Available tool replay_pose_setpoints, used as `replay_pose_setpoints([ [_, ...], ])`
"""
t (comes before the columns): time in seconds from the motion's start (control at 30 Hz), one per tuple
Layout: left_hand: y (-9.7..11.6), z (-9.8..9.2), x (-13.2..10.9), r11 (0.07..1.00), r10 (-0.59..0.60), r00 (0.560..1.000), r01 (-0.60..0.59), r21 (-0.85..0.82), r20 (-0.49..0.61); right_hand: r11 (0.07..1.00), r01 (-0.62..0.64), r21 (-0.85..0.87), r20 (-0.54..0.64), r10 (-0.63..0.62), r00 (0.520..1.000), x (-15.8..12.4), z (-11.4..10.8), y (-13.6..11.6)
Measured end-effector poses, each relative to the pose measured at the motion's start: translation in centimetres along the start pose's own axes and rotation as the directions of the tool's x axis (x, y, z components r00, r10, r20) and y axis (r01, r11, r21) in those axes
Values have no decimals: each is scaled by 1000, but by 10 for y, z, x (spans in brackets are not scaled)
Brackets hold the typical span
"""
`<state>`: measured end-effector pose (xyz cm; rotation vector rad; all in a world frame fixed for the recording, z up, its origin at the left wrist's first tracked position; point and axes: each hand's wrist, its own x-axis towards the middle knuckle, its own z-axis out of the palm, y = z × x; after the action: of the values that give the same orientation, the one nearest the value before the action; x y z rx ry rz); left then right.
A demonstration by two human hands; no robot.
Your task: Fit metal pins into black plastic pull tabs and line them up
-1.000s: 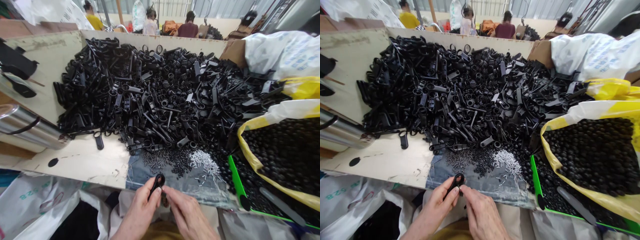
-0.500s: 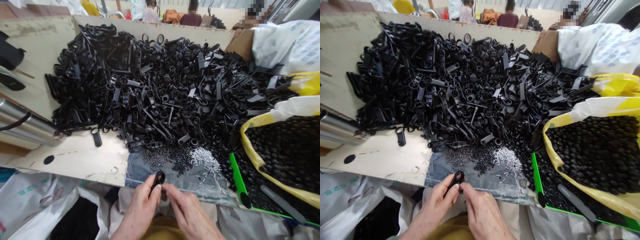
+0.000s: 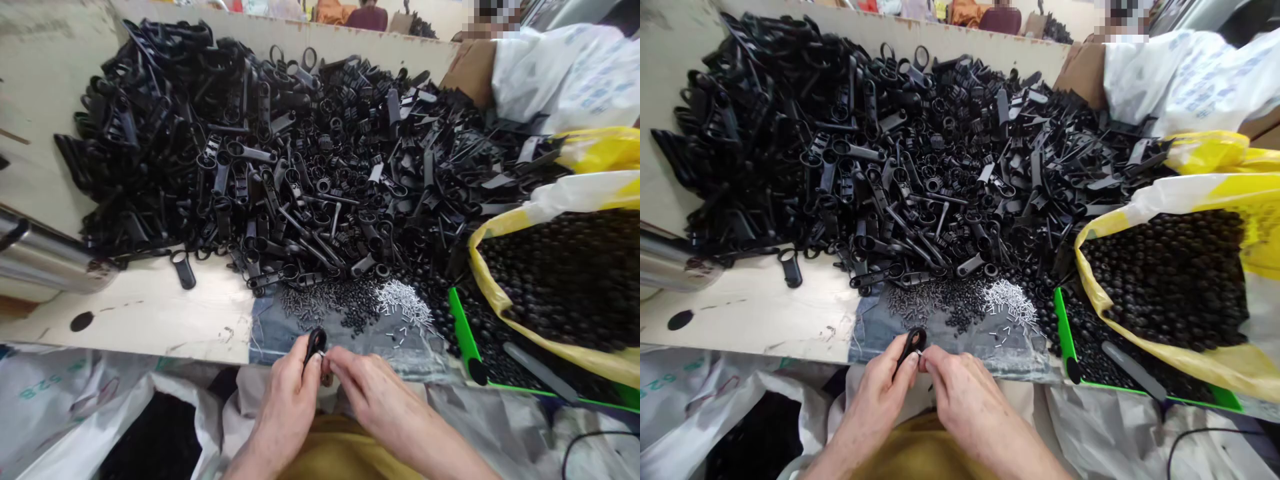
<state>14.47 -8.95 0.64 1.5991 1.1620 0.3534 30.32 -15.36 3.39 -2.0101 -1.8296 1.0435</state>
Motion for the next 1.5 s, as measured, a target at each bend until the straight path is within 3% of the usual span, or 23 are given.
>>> replay_pose_setpoints([
  [0.17, -4, -2, 0, 997, 32, 999, -29, -74, 39, 978, -61, 197, 87, 44, 995, 4, -7, -3],
  [0.37, -11, 4, -4, 986, 119, 992, -113, 127, -40, 942, -84, 326, 171, 29, 985, 15, -19, -6],
  [0.57, -13, 4, 2, 907, 327, 940, -285, 309, -93, 764, -334, 552, 319, 177, 931, 11, -18, -13],
  [0.7, -20, 1, 1, 804, 513, 858, -476, 356, -13, 501, -471, 726, 357, 312, 881, -8, 0, -23],
  [0.8, -28, -9, 4, 752, 582, 811, -566, 337, 65, 262, -473, 841, 374, 350, 859, -25, 9, -30],
  [0.87, -28, -23, 13, 765, 568, 820, -556, 325, 68, 100, -434, 896, 393, 280, 876, -38, 12, -31],
  [0.93, -19, -39, 24, 823, 492, 870, -452, 344, -35, 27, -354, 935, 345, 164, 924, -54, 15, -27],
  [1.0, -1, -52, 30, 938, 318, 921, -271, 218, -224, 24, -260, 965, 256, 91, 962, -68, 17, -20],
  [1.07, 21, -56, 28, 973, 106, 956, -157, -171, -273, 3, -183, 983, 182, 110, 977, -74, 15, -10],
  [1.1, 31, -54, 26, 916, 26, 978, -106, -386, -205, -17, -158, 987, 159, 136, 978, -74, 12, -5],
  [1.17, 47, -42, 19, 769, -74, 997, 50, -637, -11, -12, -110, 994, 110, 184, 977, -66, 2, 3],
  [1.3, 53, -14, 12, 563, -114, 964, 261, -784, 240, 113, 20, 993, -43, 201, 979, -35, -20, 6],
  [1.4, 44, -8, 10, 446, -123, 948, 316, -837, 293, 226, 101, 969, -156, 238, 959, -13, -29, 8],
  [1.5, 38, -11, 8, 391, -123, 948, 317, -864, 292, 367, 190, 910, -303, 281, 911, 2, -35, 17],
])
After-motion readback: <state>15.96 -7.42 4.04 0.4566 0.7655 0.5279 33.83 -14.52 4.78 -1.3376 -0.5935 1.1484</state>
